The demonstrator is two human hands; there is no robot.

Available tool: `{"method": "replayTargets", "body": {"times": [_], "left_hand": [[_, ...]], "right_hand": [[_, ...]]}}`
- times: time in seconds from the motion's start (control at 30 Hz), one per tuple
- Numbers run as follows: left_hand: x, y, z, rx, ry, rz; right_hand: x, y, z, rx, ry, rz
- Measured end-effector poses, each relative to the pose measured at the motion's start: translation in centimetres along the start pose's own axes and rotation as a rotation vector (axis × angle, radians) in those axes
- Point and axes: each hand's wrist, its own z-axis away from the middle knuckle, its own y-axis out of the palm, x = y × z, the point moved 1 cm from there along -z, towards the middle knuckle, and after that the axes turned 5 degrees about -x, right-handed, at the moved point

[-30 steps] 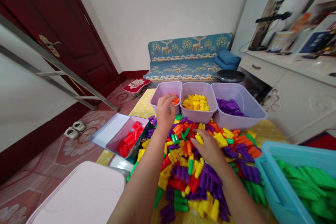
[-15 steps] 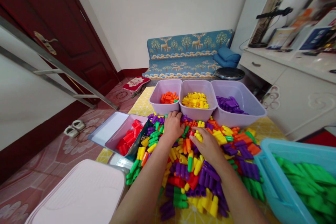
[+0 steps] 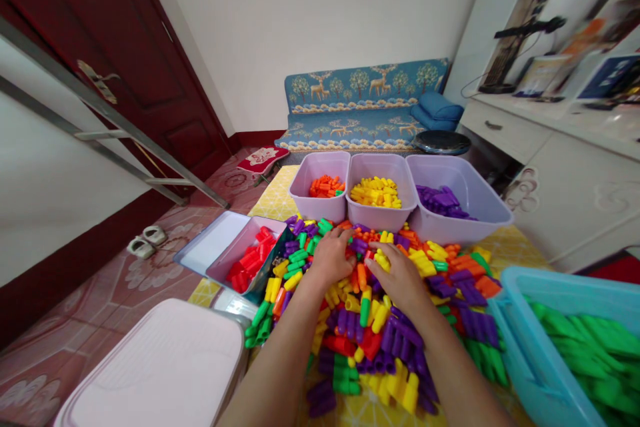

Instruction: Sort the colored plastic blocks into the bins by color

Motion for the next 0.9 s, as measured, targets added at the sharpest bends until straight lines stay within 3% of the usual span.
{"method": "replayTargets", "body": {"times": [0.17, 0.3, 0.4, 0.53, 0.67, 0.9], "left_hand": [[0.0, -3.0, 0.3, 0.124, 0.029, 0.117], [1.2, -4.4, -0.7, 0.045, -0.016, 0.167], [2.1, -3.7, -1.4, -0.06, -0.109, 0.004], [2.3, -1.7, -1.7, -0.031, -0.154, -0.135], [1.8, -0.9, -1.5, -0.011, -0.152, -0.088], [-0.2, -1.6, 0.3, 0.078, -0.06, 0.091]], "right_hand": [[-0.2, 0.1, 0.1, 0.005, -0.01, -0.002], [0.0, 0.0, 0.1, 0.011, -0.005, 0.012], [0.0, -0.1, 0.1, 0.016, -0.005, -0.006], [0.0, -0.2, 0.1, 0.017, 0.011, -0.006], [0.0, -0.2, 0.1, 0.016, 0.005, 0.002], [0.0, 0.0, 0.1, 0.056, -0.079, -0.012]]}}
